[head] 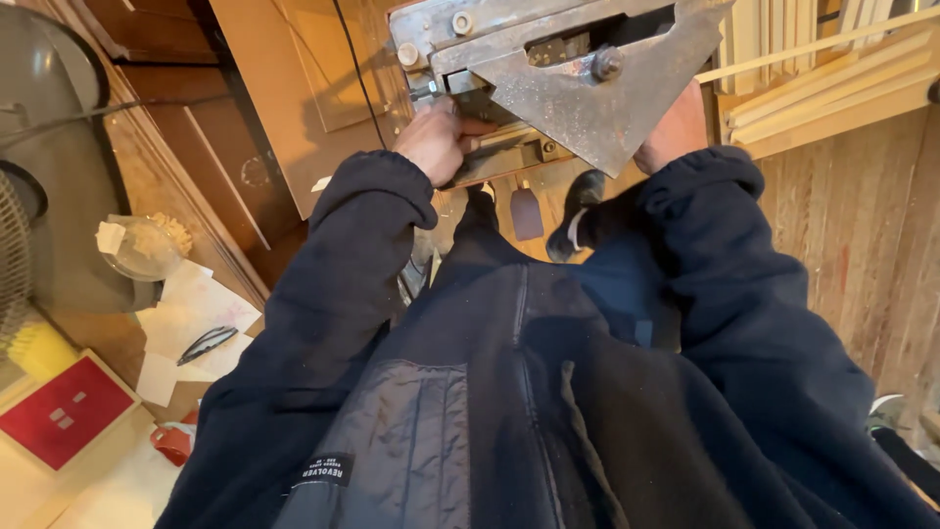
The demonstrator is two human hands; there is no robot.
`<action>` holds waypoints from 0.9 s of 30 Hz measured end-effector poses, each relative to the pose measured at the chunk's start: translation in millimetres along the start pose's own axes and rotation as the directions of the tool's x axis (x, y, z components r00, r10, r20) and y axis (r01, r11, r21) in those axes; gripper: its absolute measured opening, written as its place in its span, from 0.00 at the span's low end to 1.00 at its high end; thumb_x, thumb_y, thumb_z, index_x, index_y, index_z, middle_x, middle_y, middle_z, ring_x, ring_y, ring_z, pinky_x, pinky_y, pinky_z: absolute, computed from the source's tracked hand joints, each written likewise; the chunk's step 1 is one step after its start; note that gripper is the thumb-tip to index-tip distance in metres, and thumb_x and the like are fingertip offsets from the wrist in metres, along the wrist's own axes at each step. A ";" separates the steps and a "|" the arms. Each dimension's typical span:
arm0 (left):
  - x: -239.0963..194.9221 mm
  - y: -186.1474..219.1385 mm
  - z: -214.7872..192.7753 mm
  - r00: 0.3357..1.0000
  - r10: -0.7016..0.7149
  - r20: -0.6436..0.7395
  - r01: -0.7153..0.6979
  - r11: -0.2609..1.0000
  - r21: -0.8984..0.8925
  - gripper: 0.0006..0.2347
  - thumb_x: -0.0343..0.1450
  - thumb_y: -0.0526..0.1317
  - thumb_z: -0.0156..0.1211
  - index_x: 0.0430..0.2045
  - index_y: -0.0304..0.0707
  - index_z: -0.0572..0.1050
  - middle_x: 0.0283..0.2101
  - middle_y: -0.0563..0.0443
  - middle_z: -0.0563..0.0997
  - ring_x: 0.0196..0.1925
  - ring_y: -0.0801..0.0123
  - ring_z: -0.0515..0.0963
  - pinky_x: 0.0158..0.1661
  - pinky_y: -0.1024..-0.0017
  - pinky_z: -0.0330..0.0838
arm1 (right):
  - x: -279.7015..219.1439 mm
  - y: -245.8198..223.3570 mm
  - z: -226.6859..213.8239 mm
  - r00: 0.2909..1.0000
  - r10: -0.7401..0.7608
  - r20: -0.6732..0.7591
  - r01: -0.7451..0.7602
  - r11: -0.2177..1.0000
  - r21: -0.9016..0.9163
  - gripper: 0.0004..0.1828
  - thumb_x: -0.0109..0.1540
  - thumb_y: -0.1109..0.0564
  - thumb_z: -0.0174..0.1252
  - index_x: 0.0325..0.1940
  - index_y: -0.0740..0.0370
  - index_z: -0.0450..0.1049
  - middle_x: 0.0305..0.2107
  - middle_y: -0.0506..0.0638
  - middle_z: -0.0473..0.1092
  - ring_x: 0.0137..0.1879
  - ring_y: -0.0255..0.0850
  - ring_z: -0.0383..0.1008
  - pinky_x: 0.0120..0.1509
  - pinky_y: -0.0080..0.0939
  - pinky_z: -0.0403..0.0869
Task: Cutting wooden mouldings for frames using a manual foot-operated mitre guillotine.
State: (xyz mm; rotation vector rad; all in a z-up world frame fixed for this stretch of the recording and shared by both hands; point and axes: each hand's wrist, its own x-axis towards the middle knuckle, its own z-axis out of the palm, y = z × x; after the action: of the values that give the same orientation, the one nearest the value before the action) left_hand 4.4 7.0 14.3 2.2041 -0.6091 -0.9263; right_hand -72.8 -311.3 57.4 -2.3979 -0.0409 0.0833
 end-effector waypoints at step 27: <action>2.0 13.5 -19.1 0.997 0.070 0.039 -0.068 0.995 -0.068 0.13 0.70 0.34 0.60 0.47 0.36 0.82 0.37 0.27 0.81 0.43 0.35 0.78 0.47 0.52 0.71 | -12.4 24.5 7.2 0.993 -0.102 0.056 0.113 0.961 -0.253 0.11 0.61 0.58 0.69 0.48 0.56 0.79 0.46 0.53 0.67 0.52 0.54 0.65 0.60 0.53 0.65</action>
State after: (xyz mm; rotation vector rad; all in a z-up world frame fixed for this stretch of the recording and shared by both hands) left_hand 17.9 4.2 33.3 2.0960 -0.6599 -0.9450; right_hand -85.6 -325.2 36.1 -2.6461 -0.2136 0.0826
